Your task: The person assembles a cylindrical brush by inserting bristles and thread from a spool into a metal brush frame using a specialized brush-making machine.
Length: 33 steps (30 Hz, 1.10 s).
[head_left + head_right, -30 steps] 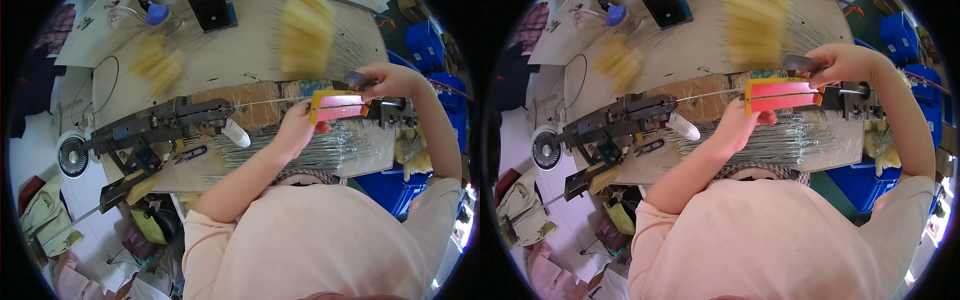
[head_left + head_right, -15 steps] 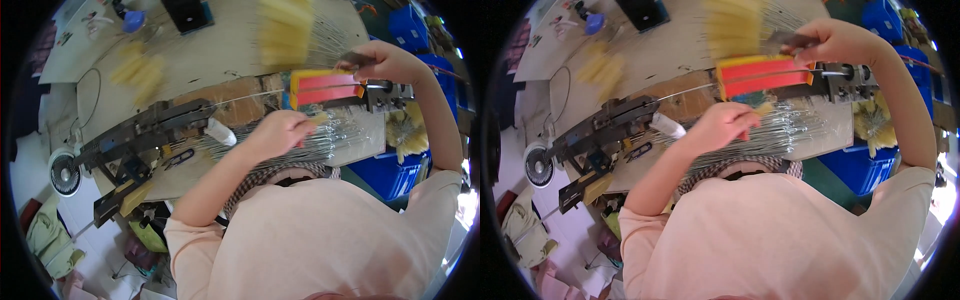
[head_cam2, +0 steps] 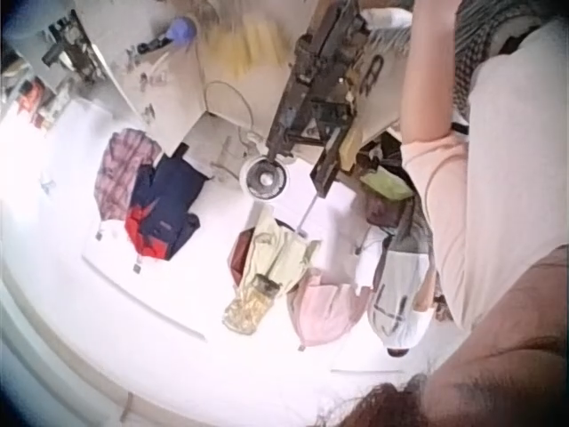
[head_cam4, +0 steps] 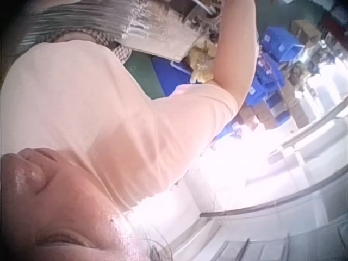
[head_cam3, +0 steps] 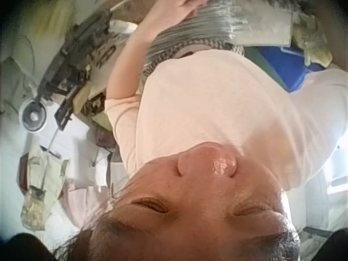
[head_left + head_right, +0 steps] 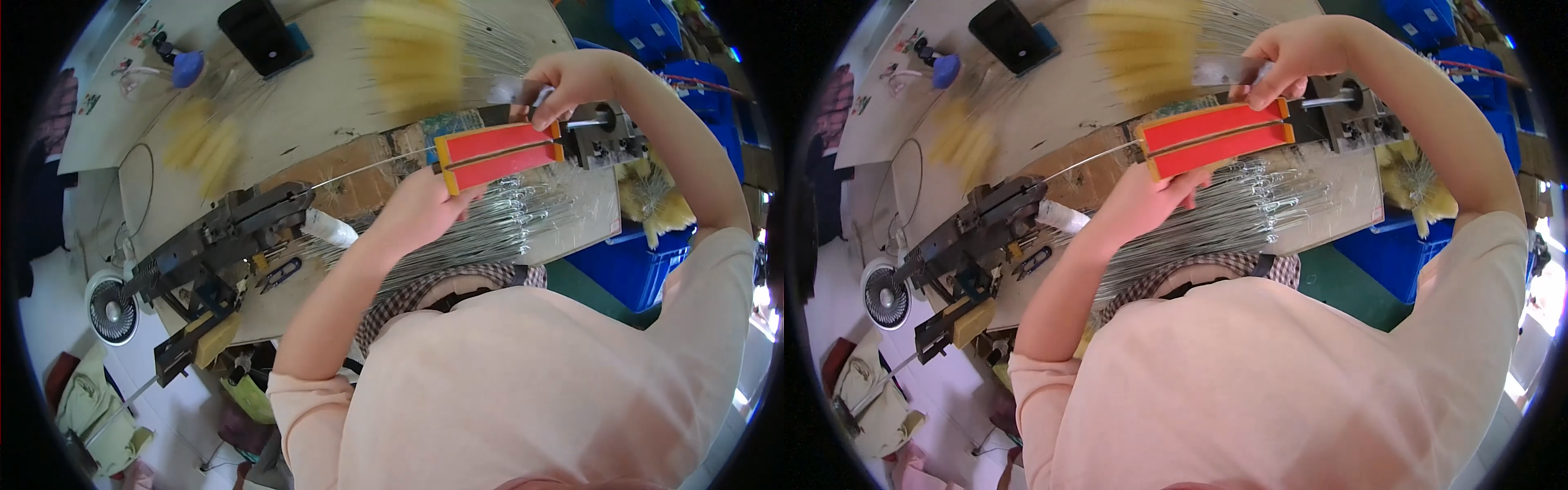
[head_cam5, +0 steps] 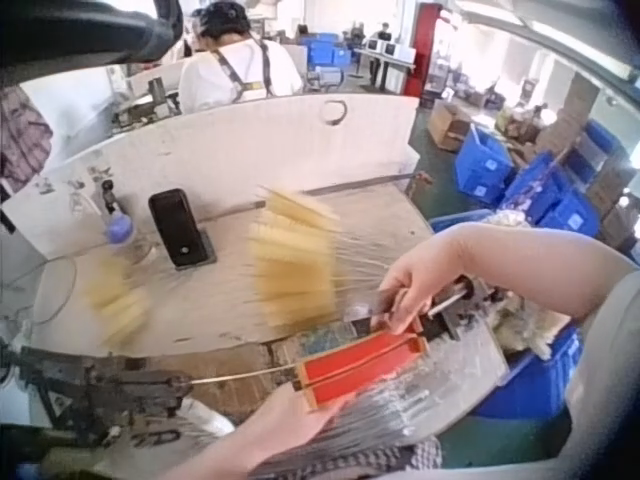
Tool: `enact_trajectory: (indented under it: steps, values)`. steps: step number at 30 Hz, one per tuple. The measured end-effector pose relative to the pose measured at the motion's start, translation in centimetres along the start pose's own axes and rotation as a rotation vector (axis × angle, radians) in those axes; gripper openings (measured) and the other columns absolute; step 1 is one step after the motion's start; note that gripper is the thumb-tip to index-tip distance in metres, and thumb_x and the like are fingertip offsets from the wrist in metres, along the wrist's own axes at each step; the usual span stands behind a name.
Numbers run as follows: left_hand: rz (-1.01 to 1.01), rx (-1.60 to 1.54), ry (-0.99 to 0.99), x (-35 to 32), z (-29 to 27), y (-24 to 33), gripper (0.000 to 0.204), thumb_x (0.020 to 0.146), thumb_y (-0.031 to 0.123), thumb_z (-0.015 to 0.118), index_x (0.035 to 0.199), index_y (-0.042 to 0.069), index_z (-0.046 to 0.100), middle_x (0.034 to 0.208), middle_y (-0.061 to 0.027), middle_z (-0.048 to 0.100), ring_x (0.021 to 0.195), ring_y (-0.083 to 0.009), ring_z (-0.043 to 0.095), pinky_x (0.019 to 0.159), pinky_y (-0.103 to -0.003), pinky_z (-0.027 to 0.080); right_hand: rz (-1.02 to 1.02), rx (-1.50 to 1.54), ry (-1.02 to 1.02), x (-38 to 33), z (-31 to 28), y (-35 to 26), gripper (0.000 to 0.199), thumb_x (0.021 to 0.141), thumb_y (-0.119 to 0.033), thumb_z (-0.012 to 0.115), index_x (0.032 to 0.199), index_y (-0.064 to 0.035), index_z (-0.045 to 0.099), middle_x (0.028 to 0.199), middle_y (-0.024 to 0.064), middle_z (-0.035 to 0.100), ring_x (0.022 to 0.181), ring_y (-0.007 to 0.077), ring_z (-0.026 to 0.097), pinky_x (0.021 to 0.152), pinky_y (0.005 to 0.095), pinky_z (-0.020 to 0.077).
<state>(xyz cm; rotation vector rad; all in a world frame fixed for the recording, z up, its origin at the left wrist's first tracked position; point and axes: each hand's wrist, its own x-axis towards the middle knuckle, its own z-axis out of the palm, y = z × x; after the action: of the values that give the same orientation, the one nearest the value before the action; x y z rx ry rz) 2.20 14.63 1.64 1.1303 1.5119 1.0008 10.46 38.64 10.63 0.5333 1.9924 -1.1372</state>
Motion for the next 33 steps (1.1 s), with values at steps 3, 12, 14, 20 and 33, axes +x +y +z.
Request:
enact_trajectory:
  steps: [3,12,14,20,33]
  values:
    - [-0.147,-0.381,0.005,1.5,1.2,0.1,0.022,0.09,0.018,0.053,0.095,-0.003,0.058,0.078,-0.0058,0.061,0.067,-0.0114,0.058,0.064,-0.024,0.048,-0.002,-0.006,-0.018,0.0,-0.1,0.1,0.036,0.075,-0.022,0.07,0.105,-0.0049,0.063,0.081,-0.0008,0.06,0.062,0.0067,0.044,0.056,0.0205,0.04]
    - [-0.272,-0.95,0.315,-0.8,1.1,-0.6,0.029,0.094,0.024,0.048,0.103,-0.002,0.056,0.088,-0.0049,0.06,0.075,-0.0096,0.057,0.067,-0.025,0.049,-0.013,0.024,-0.057,0.4,-0.2,0.4,0.033,0.073,-0.017,0.071,0.103,-0.0056,0.065,0.085,0.0008,0.064,0.069,0.0079,0.052,0.059,0.0228,0.0433]
    - [-0.249,-0.865,0.25,-0.7,0.8,-0.8,0.029,0.094,0.025,0.048,0.1,-0.002,0.057,0.087,-0.0042,0.059,0.074,-0.0096,0.057,0.067,-0.025,0.049,-0.002,-0.002,-0.073,0.4,-0.3,0.1,0.033,0.073,-0.016,0.071,0.103,-0.0055,0.065,0.084,0.001,0.064,0.068,0.0078,0.053,0.059,0.0226,0.0434]
    - [-0.203,-1.029,0.406,-0.8,1.1,-0.9,0.027,0.094,0.025,0.049,0.095,-0.001,0.056,0.077,-0.0016,0.054,0.069,-0.01,0.056,0.066,-0.024,0.049,-0.096,0.098,0.142,-0.9,-0.4,-0.1,0.033,0.076,-0.013,0.067,0.107,-0.002,0.062,0.08,-0.001,0.064,0.064,0.0055,0.053,0.057,0.0183,0.0413]
    - [-0.26,-1.181,0.572,-6.0,-1.6,-1.7,0.024,0.093,0.026,0.051,0.094,0.003,0.056,0.072,-0.0001,0.052,0.065,-0.0123,0.053,0.065,-0.026,0.046,-0.495,-0.271,0.405,5.2,6.5,-4.8,0.036,0.07,0.002,0.064,0.106,-0.0043,0.063,0.084,0.0094,0.057,0.083,0.0216,0.052,0.074,0.0274,0.0411]
